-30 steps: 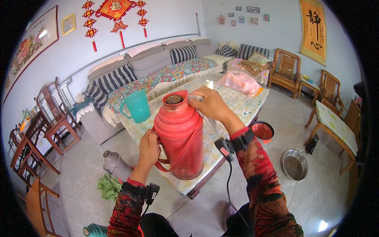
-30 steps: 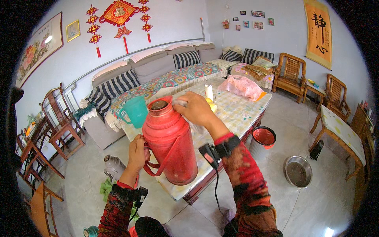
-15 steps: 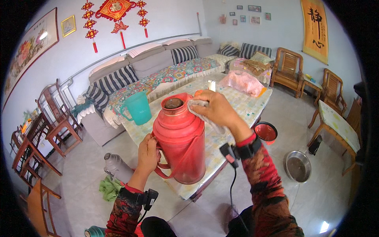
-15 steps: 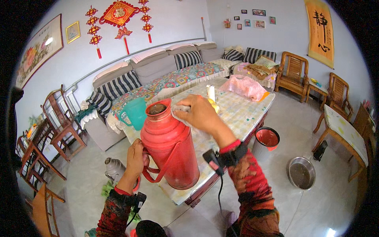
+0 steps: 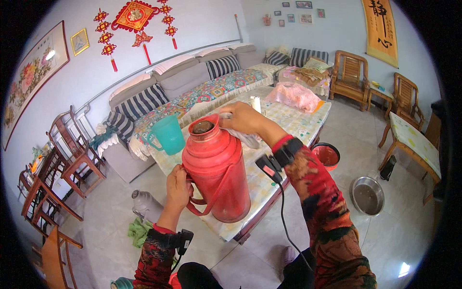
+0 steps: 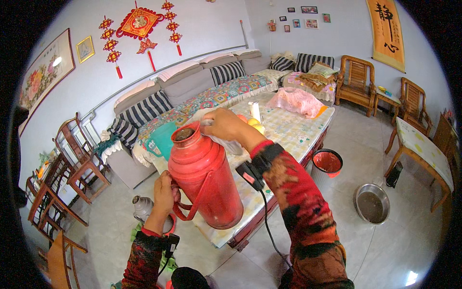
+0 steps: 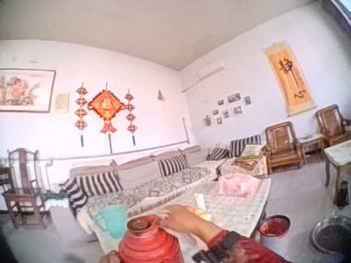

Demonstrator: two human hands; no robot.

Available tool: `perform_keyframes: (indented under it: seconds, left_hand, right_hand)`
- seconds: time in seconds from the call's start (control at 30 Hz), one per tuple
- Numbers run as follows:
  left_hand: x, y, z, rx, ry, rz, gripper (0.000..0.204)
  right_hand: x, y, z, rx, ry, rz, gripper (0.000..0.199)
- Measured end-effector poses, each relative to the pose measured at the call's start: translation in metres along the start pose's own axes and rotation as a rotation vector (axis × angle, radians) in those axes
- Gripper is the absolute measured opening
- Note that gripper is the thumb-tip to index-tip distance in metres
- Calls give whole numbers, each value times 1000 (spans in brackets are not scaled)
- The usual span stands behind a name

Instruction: The person washes a cloth in a metal basin, wrings it out, and then uses it to wipe a red thermos placed on a table. The person rotates the thermos to clean different sides and finishes by wiping the top.

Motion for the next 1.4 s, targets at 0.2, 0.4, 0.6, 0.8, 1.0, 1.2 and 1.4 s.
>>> perform_keyframes:
  seconds: [0.2, 0.4, 0.6, 0.8, 1.0, 1.2, 1.4]
  left_hand:
    - [0, -1, 5, -13, -28, -18, 29]
    - [1, 0, 3, 14, -4, -8, 28]
    - [2, 2, 2, 28, -4, -10, 30]
    - [1, 0, 6, 9, -21, -51, 30]
    - [2, 0, 10, -5, -28, -71, 31]
    - [2, -1, 9, -13, -33, -42, 32]
    - [2, 0, 9, -2, -20, -43, 33]
  right_hand:
    - [-106, 15, 23, 174, -59, -470, 21]
    - [-98, 29, 4, 182, 57, -532, 22]
    - [-24, 33, -49, 234, 333, -47, 33]
    - [-58, 37, -31, 649, 360, -96, 34]
    - [-107, 37, 3, 482, 365, -461, 42]
    - [-62, 25, -26, 425, 391, -201, 34]
    - [-14, 35, -53, 386, 317, 87, 38]
Point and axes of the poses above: each hand's wrist, its own x-axis towards the middle knuckle, its own y-axis out of the palm, z = x × y, the point moved 3 cm from there along x, towards the middle knuckle, and after that the axes turned 6 degrees about y, right-handed, at the moved point
